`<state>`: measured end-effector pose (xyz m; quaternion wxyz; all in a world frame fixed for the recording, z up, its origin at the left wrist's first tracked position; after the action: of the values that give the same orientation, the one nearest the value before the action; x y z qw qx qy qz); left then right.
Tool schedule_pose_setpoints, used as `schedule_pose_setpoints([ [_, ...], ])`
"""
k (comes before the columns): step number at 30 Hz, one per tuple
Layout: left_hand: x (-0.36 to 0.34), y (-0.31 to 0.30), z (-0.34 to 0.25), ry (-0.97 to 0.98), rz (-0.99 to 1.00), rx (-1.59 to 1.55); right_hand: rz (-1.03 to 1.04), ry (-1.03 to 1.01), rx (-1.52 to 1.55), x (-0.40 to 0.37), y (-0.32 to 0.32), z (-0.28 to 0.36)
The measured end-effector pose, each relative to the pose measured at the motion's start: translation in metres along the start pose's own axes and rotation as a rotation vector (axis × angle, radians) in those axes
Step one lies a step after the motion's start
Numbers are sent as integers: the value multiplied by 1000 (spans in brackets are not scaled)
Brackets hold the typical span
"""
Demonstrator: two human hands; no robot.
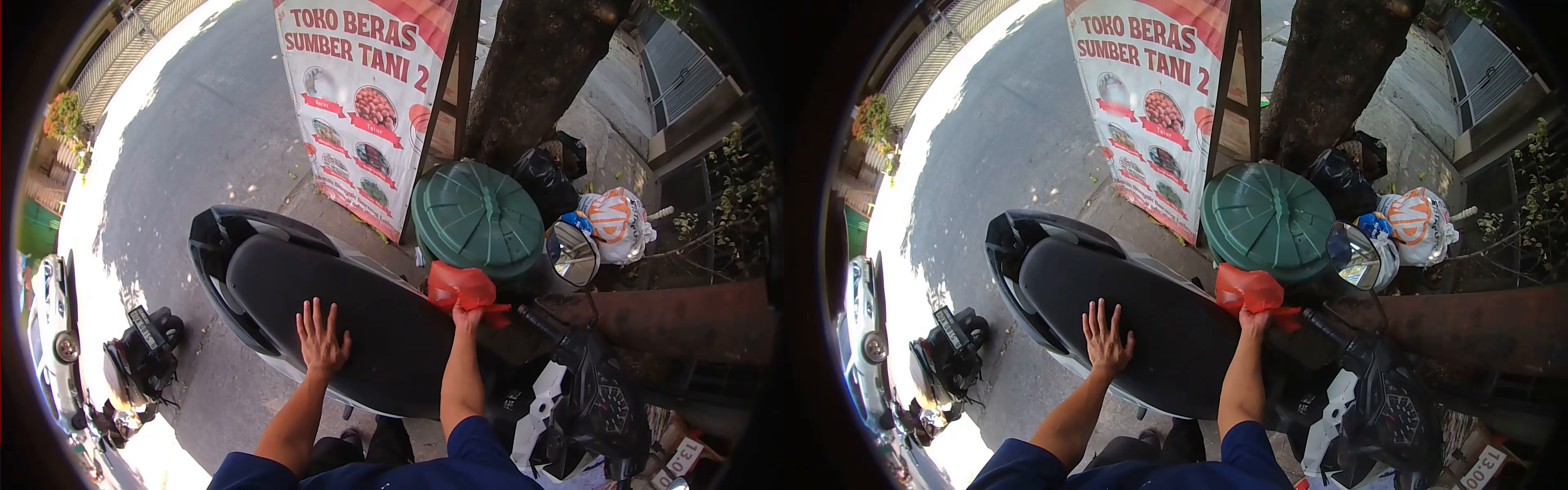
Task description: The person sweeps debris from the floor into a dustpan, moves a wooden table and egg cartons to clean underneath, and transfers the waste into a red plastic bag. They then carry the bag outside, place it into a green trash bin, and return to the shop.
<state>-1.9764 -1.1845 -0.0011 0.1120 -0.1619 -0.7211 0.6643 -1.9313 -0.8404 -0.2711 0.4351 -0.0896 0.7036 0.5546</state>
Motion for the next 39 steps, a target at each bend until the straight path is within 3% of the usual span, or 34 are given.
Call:
schedule_pose_setpoints([
  [4, -2, 1, -2, 14, -20, 37, 80, -70, -172, 13, 2, -9],
  [11, -3, -1, -6, 53, -70, 49, -83, -64, -134, 15, 20, -36],
  [13, -5, -1, -9, 82, -101, 56, 99, -57, 4, 18, 34, -31],
  [15, -2, 2, -13, 79, -116, 38, 153, -65, 47, 20, 35, -27],
  [16, 4, 7, -21, 62, -167, -78, 197, -68, 66, 24, 42, -24],
  [18, 38, 5, -84, 329, -134, -401, 285, -54, 99, 35, 48, -23],
  [20, 78, 49, -144, 450, 22, -837, 371, -34, 107, 40, 51, -22],
  [23, 148, 203, -178, -278, 234, -1192, 792, 189, 140, 33, 71, -21],
  [24, 159, 242, -186, -535, 312, -1243, 679, 160, 114, 27, 71, -17],
  [25, 169, 261, -197, -534, 326, -1270, 564, 136, 83, 20, 72, -13],
  [27, 173, 295, -189, -803, 169, -1221, 53, 24, -402, -33, 84, -6],
  [28, 179, 310, -187, -823, 186, -1224, -44, -21, -627, -22, 54, 18],
  [29, 188, 318, -183, -775, 139, -1298, -68, -19, -628, -31, 47, 26],
  [31, 199, 319, -180, -728, 96, -1362, -260, -385, -1342, -40, 38, 56],
  [32, 204, 310, -188, -719, 138, -1692, -386, -580, -1698, -40, 36, 70],
  [33, 212, 297, -198, -694, 177, -2026, -389, -583, -1700, -29, 32, 71],
  [34, 219, 304, -200, -674, 219, -2108, -316, -623, -1643, -23, 36, 68],
  [35, 223, 301, -197, -675, 219, -2114, -239, -665, -1585, -13, 35, 65],
  [36, 229, 296, -198, -572, 267, -2160, -126, -905, -1715, -4, 42, 54],
  [37, 235, 293, -196, -468, 313, -2199, -58, -833, -1792, -9, 59, 38],
  [39, 244, 308, -176, -494, 319, -2097, -12, -884, -1702, 22, 45, 23],
])
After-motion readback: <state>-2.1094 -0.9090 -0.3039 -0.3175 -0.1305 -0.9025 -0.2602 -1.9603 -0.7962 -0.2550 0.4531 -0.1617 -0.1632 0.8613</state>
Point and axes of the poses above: each hand's wrist, its own x-axis towards the middle knuckle, its own y-axis out of the palm, z = x × y, the point moved 5 cm from there along x, towards the middle knuckle, and after that the axes turned 5 degrees about y, right-handed, at the moved point
